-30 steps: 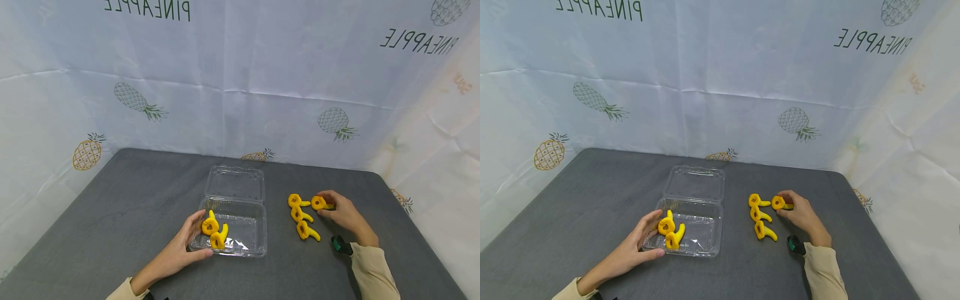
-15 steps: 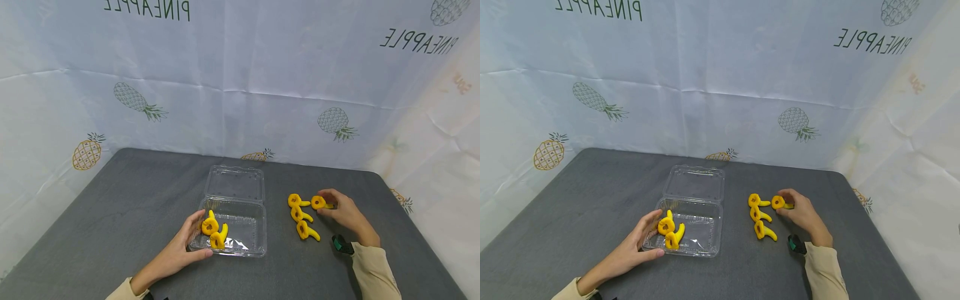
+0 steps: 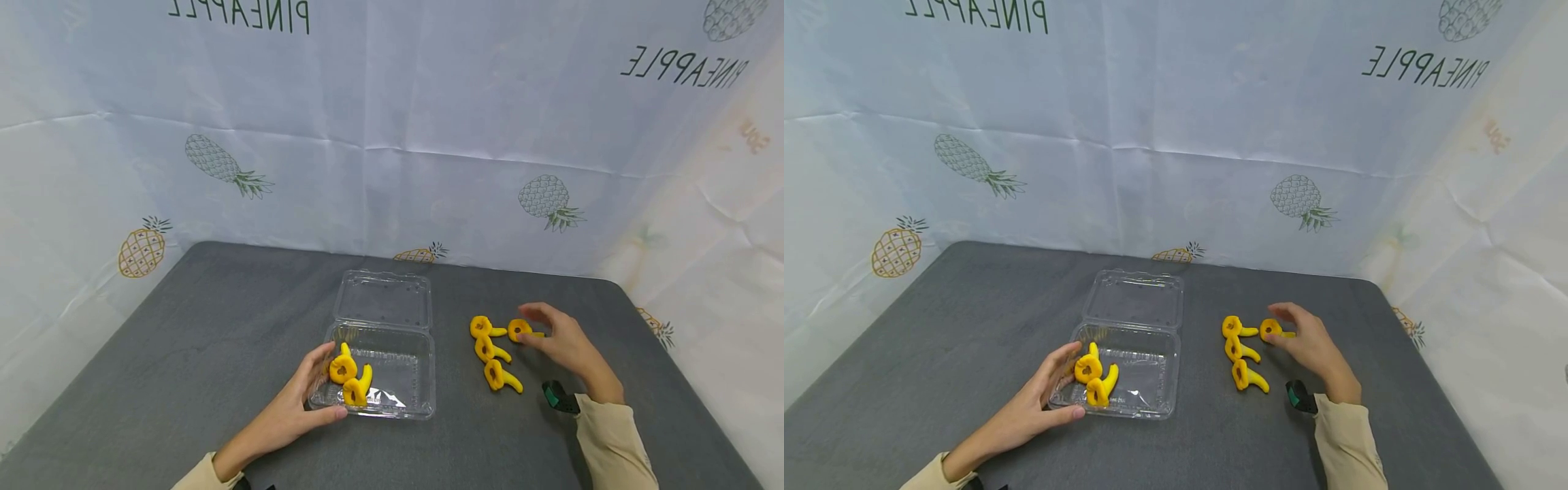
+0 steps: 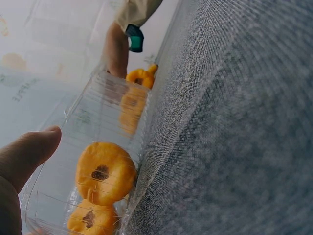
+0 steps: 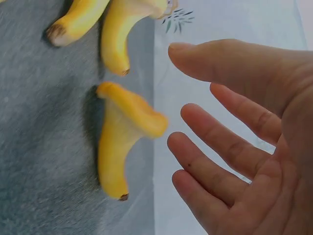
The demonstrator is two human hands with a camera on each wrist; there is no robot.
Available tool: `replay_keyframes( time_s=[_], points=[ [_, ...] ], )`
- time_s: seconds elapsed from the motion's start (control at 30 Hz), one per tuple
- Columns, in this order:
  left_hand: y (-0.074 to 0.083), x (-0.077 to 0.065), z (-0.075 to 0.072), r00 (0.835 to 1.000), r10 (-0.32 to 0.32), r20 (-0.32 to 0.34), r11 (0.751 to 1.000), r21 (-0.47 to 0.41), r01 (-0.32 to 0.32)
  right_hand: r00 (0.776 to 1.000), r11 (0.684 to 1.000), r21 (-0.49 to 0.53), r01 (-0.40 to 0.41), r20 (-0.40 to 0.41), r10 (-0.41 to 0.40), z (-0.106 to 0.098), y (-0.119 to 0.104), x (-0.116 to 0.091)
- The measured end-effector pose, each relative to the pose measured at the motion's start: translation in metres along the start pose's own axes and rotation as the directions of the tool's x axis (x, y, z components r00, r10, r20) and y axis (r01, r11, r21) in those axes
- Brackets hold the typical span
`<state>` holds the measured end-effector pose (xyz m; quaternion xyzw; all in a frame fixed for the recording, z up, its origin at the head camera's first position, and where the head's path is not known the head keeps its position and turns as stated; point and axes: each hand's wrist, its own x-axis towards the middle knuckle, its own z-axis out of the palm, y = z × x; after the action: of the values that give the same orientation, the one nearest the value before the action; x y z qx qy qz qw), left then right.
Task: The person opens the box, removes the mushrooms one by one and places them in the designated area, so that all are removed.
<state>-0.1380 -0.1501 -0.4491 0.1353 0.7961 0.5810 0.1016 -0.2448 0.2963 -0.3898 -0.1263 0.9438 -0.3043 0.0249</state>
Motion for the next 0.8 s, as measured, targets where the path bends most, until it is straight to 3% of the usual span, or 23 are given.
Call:
replay_keyframes(
  time_s=[0.8],
  points=[
    [0.000,0.000,0.000,1.000,-0.003,-0.009,1.000,0.005,0.003,0.990,0.990,0.003,0.143,-0.015,-0.143,-0.001,-0.048,-0.009]
  ],
)
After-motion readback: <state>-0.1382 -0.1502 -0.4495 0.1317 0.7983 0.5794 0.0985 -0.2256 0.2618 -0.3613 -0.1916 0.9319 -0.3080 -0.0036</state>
